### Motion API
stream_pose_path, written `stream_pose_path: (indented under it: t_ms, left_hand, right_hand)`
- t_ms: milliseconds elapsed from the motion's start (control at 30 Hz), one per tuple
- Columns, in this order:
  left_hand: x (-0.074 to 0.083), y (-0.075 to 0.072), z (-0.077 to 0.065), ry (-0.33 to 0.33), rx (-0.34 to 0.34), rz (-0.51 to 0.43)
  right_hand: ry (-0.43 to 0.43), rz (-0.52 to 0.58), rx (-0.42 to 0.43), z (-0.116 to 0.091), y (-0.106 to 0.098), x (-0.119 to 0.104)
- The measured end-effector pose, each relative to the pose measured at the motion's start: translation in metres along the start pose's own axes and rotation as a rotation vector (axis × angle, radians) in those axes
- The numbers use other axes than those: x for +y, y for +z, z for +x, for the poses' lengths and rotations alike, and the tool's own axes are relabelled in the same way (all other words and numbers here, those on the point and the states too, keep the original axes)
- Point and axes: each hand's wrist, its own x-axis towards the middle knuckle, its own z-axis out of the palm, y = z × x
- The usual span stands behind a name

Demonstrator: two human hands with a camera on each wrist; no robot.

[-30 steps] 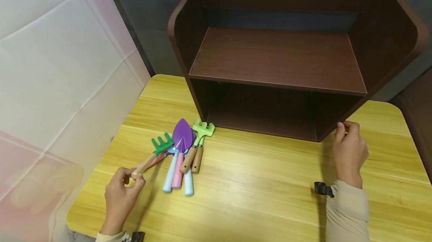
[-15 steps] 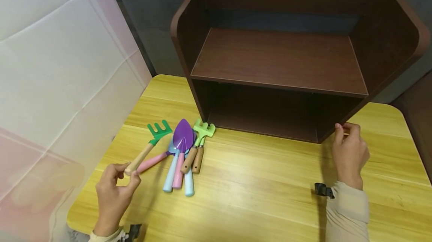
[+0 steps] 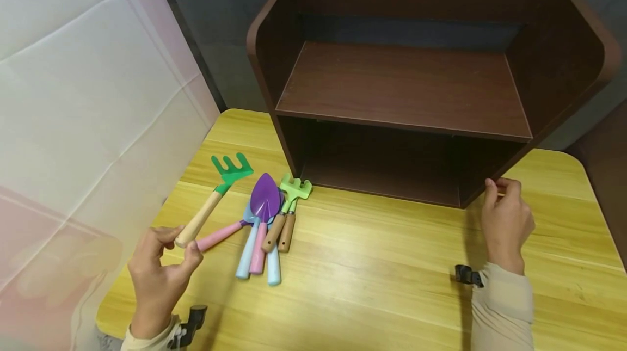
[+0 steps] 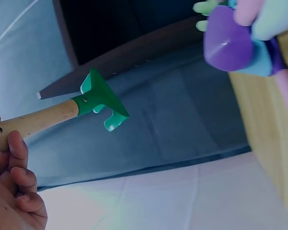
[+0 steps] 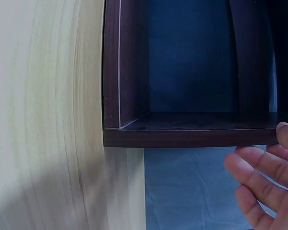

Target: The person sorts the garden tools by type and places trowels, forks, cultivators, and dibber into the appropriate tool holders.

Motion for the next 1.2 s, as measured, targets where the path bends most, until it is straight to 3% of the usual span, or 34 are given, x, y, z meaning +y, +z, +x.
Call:
stream_pose_path:
  t_ms: [733,1200]
  left_hand:
    - [0.034,0.023,0.052,0.172,0.199,-0.202]
    - [0.044,0.044,0.073,0.232,0.204,-0.252]
  right_hand:
    - [-0.009,0.004,0.003,0.001,0.001,0.000]
    - [-0.006,-0.015,-0.006,0.002,0.003,0.001]
